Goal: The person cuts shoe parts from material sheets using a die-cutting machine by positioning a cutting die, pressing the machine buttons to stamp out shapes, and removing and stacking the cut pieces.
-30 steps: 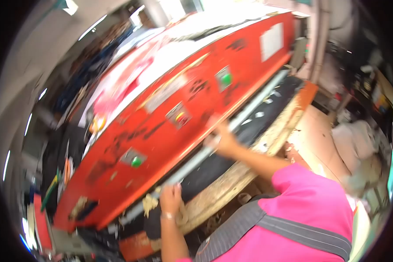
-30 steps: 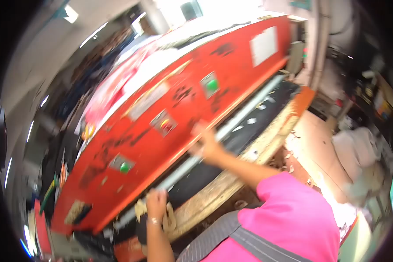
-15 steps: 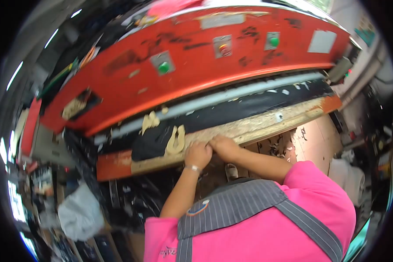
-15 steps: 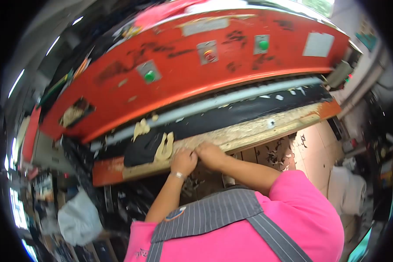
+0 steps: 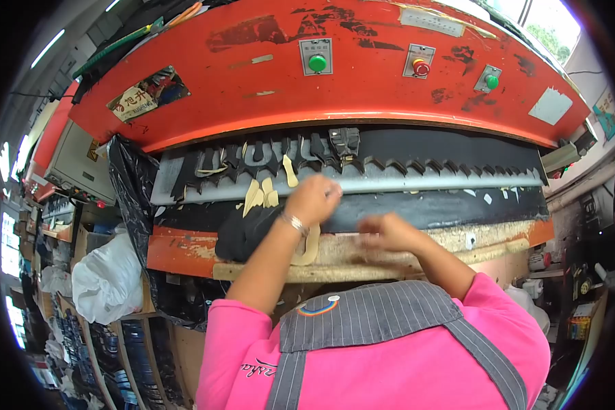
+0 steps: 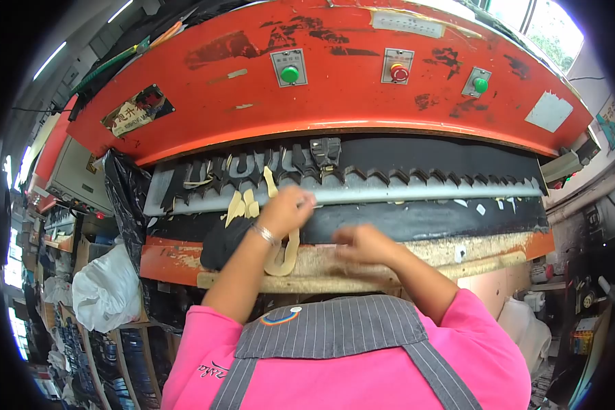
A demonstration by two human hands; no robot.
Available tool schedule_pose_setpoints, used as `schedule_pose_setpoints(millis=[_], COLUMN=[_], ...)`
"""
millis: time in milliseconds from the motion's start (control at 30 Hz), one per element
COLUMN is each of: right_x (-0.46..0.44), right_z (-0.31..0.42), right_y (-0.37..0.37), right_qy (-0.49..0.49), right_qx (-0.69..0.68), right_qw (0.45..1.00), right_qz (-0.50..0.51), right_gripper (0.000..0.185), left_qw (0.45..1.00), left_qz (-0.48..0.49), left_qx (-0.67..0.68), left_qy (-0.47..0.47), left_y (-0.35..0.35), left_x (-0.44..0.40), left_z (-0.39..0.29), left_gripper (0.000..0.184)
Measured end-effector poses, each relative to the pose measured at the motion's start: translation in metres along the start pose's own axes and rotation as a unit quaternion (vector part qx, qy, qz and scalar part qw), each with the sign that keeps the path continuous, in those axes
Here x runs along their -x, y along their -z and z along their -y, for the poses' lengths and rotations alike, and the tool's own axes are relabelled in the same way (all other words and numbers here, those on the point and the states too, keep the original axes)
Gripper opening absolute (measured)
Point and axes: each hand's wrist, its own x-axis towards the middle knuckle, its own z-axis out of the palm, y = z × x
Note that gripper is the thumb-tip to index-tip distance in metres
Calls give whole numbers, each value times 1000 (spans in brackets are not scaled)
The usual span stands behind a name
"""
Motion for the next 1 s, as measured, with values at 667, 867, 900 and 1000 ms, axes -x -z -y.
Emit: schedule_pose_setpoints(millis=[667,867,900,1000], right_x=[-186,-158,-161,-166], right_z=[-13,-40,-41,-47], right_y=[65,38,40,47], right_qy=[-26,34,11,-45], right_qx=[180,74,57,9], right_qw=[891,859,863,869], right_qz=[-417,-505,-501,-492], right_gripper=[67,92,93,97], left_qw=[967,966,965,963], left_qz=[31,33,34,39], left_qx=[-151,-146,-147,-156], left_qy=[201,210,213,217], left_y=[-35,-38,-39,-39], left_x=[-151,-146,-145,-145], left_z=[111,107,106,106], left_gripper=[42,43,43,43])
